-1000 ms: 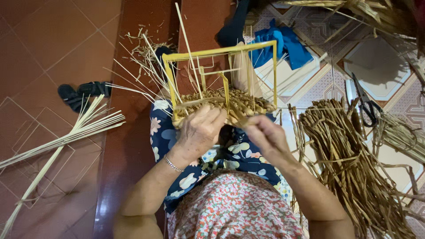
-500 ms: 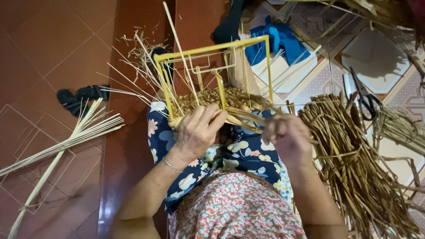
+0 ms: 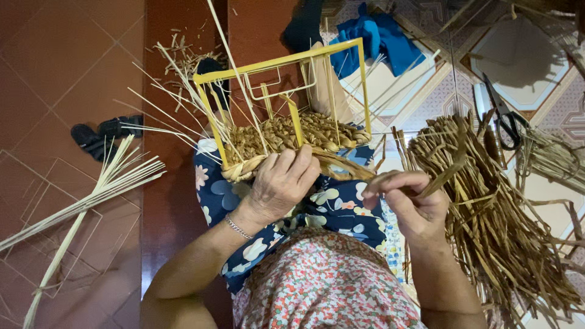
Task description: The person sits on the floor and weaves dried palm leaves into a rectangular basket frame. They repeatedly thread and pull the leaves through the frame to build up the basket walls.
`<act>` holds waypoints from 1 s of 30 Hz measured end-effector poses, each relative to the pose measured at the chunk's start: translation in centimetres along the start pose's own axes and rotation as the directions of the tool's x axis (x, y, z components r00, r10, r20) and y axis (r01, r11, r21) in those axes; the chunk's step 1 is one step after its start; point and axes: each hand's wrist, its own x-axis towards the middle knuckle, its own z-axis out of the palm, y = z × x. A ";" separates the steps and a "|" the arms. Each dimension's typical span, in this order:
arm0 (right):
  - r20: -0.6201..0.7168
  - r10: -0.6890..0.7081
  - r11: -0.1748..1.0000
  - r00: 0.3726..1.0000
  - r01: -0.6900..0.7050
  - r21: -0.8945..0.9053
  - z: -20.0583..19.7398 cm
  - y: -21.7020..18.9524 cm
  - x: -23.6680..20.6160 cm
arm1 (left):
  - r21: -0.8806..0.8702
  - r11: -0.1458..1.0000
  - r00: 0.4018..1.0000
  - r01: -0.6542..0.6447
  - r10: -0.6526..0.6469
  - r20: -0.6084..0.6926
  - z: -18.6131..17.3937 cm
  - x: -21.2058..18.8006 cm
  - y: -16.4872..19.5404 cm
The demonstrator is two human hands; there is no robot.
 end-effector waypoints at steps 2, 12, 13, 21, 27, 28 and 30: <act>0.005 -0.034 0.997 0.999 0.034 -0.068 0.1 -0.5 0.8 | -0.058 0.998 1.000 0.002 -0.003 -0.012 0.3 -0.3 -0.4; 0.040 -0.131 0.703 0.991 0.121 -0.701 0.6 -1.1 1.7 | -0.281 0.955 0.993 0.093 -0.108 -0.041 -0.5 -0.3 -0.6; 0.024 -0.103 0.740 0.994 0.093 -0.666 0.3 -1.1 1.5 | -0.302 0.948 0.992 0.101 -0.120 -0.044 -0.7 -0.2 -0.6; 0.305 0.004 0.902 0.952 0.128 -0.412 1.1 1.1 -1.2 | -0.579 0.789 0.969 0.206 -0.247 0.007 -1.8 1.1 -1.0; 0.480 0.088 0.815 0.873 0.214 -0.539 1.2 2.6 -0.5 | -0.610 0.719 0.941 0.333 -0.300 0.159 -2.0 1.6 -0.9; 0.556 0.048 0.848 0.830 0.261 -0.462 0.1 2.4 -0.5 | -0.594 0.729 0.938 0.342 -0.304 0.168 -1.9 1.6 -0.9; 0.613 0.011 0.948 0.790 0.186 -0.257 -1.8 3.1 0.2 | -0.585 0.729 0.933 0.355 -0.319 0.170 -1.7 1.6 -0.8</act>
